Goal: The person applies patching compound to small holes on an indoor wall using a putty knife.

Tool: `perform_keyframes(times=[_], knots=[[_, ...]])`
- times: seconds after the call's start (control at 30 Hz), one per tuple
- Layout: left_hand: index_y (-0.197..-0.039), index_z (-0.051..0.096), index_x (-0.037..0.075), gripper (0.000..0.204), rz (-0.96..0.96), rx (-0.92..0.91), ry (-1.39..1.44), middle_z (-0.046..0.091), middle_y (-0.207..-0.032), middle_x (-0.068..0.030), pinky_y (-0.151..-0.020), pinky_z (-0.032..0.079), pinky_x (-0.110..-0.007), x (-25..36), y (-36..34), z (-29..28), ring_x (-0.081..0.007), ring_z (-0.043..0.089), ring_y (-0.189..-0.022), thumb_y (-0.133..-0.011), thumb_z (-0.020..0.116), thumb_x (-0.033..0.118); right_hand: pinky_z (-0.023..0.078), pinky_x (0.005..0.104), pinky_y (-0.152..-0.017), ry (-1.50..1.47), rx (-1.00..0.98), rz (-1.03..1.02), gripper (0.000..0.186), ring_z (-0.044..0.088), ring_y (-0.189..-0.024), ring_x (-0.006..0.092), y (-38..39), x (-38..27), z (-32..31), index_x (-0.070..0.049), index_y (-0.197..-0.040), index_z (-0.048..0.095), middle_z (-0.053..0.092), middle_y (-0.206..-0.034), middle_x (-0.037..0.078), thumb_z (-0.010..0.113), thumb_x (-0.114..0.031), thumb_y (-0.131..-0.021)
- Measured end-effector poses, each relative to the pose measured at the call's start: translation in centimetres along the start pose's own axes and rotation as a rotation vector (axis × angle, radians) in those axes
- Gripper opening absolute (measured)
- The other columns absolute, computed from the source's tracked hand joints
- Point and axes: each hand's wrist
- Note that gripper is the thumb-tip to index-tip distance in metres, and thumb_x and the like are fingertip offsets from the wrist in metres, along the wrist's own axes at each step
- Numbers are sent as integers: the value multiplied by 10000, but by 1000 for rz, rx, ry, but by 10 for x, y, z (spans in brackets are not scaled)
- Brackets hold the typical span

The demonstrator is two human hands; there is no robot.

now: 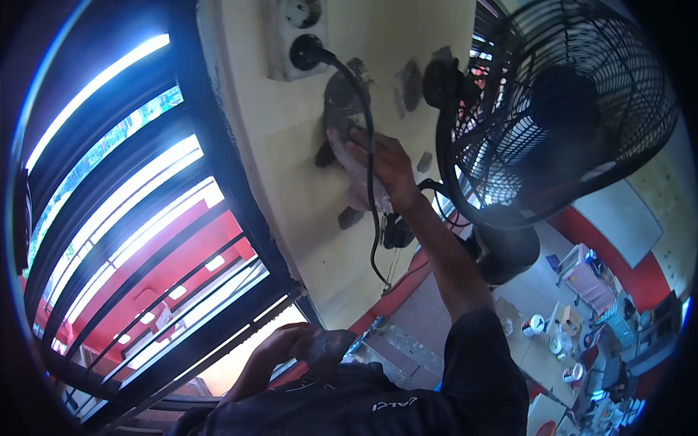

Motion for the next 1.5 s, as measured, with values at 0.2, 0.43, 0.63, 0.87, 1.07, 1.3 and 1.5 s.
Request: perform_keyframes(times=[0.2, 0.43, 0.63, 0.87, 1.07, 1.3, 1.5], knots=[[-1039, 556, -34, 246, 43, -178, 65, 562, -732, -70, -464, 430, -248, -7, -13, -1, -139, 534, -551, -902, 488, 159, 412, 371, -925, 38, 181, 35, 365, 543, -1109, 294, -1, 17, -15, -49, -1090, 627, 574, -1190, 150, 628, -92, -727], [-1156, 525, -61, 340, 184, -90, -178, 591, -812, -103, -488, 433, -235, -23, 4, -12, -140, 552, -603, -874, 538, 129, 396, 405, -917, 253, 215, -62, 393, 491, -1175, 322, -29, 20, -4, -76, -1144, 603, 510, -1264, 176, 587, -120, -753], [-1128, 568, -30, 297, 79, 84, -14, 594, -846, -64, -537, 422, -230, -16, 21, -7, -116, 538, -650, -907, 461, 138, 372, 458, -918, 310, 70, -50, 522, 449, -1204, 358, -22, 7, 14, -173, -1271, 500, 444, -1305, 197, 575, -184, -754], [-1088, 583, -50, 269, 62, 93, -27, 611, -963, -74, -715, 464, -258, -11, 26, -13, -141, 583, -830, -899, 475, 109, 365, 444, -946, 319, -46, -140, 426, 450, -1212, 339, 35, 10, 9, -111, -1220, 534, 457, -1307, 194, 534, -157, -796], [-1079, 593, -46, 268, 32, 105, -34, 614, -984, -81, -727, 468, -264, -18, 15, -11, -148, 587, -842, -900, 479, 118, 359, 406, -989, -227, 147, 422, 341, 469, -1206, 311, 16, 30, -1, -79, -1160, 592, 483, -1299, 169, 523, -89, -826], [-1068, 606, -32, 259, 124, 130, -238, 607, -1048, -79, -783, 468, -277, -22, 23, -9, -162, 585, -895, -884, 503, 119, 377, 352, -992, -379, 154, 378, 392, 474, -1203, 292, -30, 36, -4, -50, -1181, 578, 489, -1296, 162, 565, -6, -791], [-1055, 608, -33, 283, 33, 79, -77, 627, -950, -75, -695, 461, -260, -18, 20, -8, -140, 581, -811, -892, 490, 166, 396, 302, -987, -208, 18, 181, 397, 486, -1185, 259, -22, 34, -11, -56, -1151, 601, 504, -1286, 133, 598, 4, -758]])
Point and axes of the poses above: each hand's wrist, its own y-axis away from the middle knuckle, its own z-axis out of the palm, x = y × z
